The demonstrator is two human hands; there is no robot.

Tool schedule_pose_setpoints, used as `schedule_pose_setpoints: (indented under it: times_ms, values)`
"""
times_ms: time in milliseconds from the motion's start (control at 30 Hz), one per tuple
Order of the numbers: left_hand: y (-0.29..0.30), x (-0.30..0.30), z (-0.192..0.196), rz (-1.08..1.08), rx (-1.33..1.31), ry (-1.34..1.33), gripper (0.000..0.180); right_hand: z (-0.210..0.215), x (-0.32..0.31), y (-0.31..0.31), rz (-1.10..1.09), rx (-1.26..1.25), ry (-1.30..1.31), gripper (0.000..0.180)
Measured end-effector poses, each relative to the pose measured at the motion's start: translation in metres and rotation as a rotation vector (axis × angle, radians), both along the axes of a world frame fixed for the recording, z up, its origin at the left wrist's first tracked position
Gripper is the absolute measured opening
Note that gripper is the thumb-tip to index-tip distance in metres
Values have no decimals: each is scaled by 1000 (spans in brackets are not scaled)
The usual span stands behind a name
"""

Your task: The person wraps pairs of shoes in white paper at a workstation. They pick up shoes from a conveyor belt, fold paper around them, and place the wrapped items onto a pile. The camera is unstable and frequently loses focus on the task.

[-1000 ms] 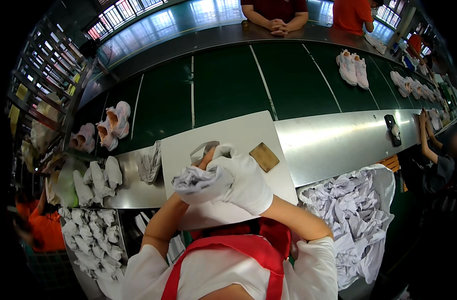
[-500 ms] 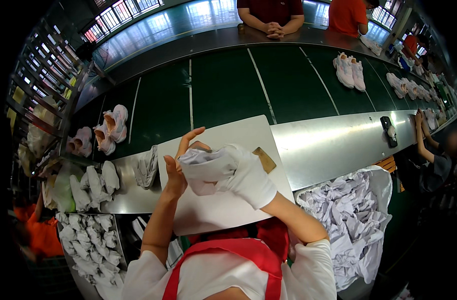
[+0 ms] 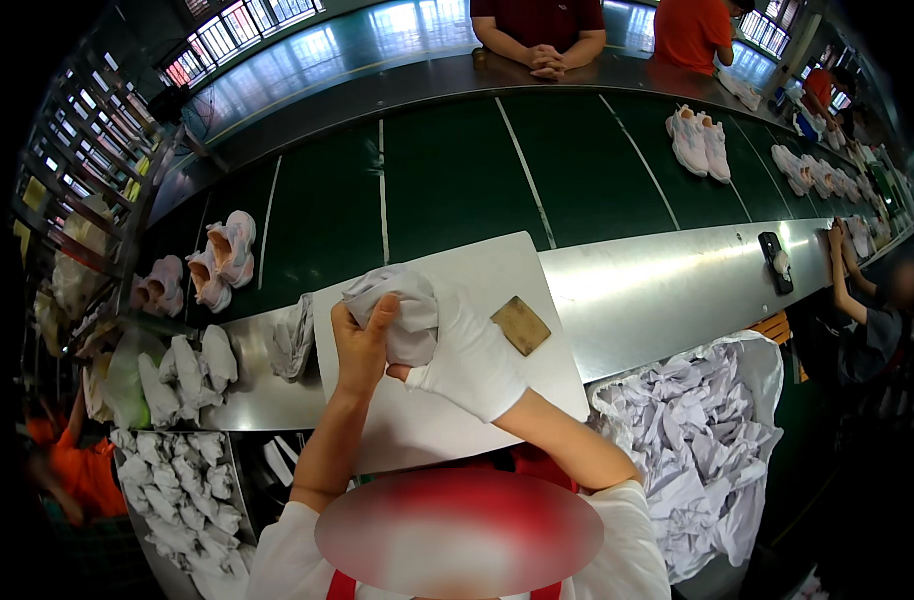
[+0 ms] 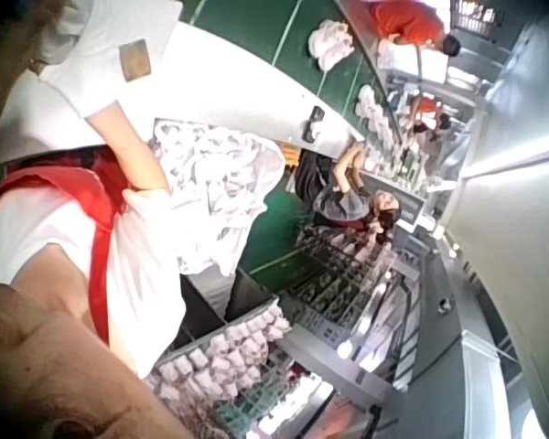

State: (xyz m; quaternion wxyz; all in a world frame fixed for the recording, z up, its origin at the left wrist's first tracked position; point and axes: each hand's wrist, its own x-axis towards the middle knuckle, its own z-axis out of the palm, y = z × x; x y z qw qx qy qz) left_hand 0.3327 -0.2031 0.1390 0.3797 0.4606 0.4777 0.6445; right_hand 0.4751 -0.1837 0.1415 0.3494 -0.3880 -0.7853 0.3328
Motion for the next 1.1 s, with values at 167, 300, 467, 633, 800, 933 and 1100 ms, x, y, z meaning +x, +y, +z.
schedule_pose_setpoints:
  times_ms: [167,300,467,633,800,933,1100]
  values:
    - [13,-2,-7,164,272,162,43,-3,-8,6,318,-253,60,67]
    - [22,5,-4,-27,63,-124,60,-11,-15,4,331,-277,215,53]
    - [34,-12,-10,-303,-87,-41,51,-3,-15,12,272,-331,-155,44]
    - [50,-5,-28,-348,-187,-169,47,-77,-20,21,212,-166,31,44]
    - [68,-12,-84,-368,-253,-483,37,-59,-11,27,177,-370,-49,52]
    - [76,-20,-88,-216,-398,-895,40,-34,-2,32,86,-143,-122,62]
    - [72,-21,-82,-266,-414,-738,38,53,47,12,467,-45,603,44]
